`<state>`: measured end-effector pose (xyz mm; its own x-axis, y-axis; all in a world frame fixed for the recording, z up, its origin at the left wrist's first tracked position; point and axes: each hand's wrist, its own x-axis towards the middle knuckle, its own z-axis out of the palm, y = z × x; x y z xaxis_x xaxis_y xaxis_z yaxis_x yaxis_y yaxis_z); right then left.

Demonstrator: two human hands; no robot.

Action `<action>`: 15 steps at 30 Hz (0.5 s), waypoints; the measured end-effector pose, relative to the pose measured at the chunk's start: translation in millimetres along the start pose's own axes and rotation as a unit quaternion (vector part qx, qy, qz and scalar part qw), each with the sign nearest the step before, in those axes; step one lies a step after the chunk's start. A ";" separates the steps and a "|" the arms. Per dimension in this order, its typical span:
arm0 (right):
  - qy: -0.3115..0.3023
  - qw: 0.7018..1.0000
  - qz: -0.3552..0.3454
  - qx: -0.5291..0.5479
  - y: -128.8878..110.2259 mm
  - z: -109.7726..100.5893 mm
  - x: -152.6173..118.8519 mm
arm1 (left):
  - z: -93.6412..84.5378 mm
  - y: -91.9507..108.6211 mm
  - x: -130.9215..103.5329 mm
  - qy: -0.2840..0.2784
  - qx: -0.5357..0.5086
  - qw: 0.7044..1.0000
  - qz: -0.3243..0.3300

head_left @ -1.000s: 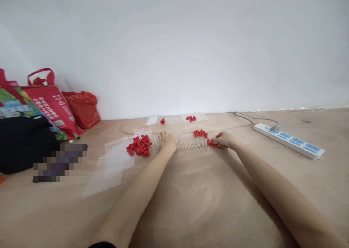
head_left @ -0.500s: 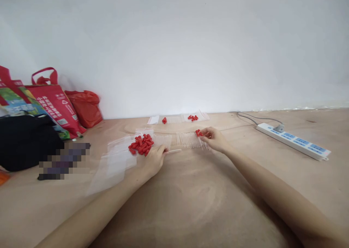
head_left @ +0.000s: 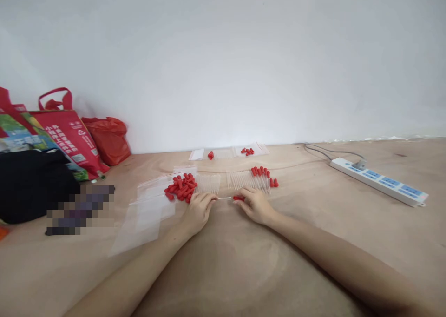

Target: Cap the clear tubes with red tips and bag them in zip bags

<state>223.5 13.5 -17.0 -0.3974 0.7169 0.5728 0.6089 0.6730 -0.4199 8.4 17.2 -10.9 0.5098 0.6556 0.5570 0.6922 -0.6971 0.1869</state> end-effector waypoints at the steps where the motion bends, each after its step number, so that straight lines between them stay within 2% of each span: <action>1: -0.002 1.000 -0.002 -0.002 -1.1 0.1 -0.1 | 0.0 0.0 0.1 -0.001 0.001 1.000 0.003; 7: -0.001 1.000 -0.009 0.007 -4.5 0.5 0.2 | 0.3 0.9 -1.0 -0.016 0.011 1.000 0.016; 15: 0.002 0.992 0.003 0.123 -4.4 1.2 -0.7 | 0.1 7.7 -1.1 -0.008 0.017 1.000 0.024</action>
<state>220.3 10.3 -16.3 -0.3914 0.7202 0.5729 0.4244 0.6936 -0.5820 13.2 11.1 -10.2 0.5510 0.6265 0.5513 0.6839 -0.7175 0.1320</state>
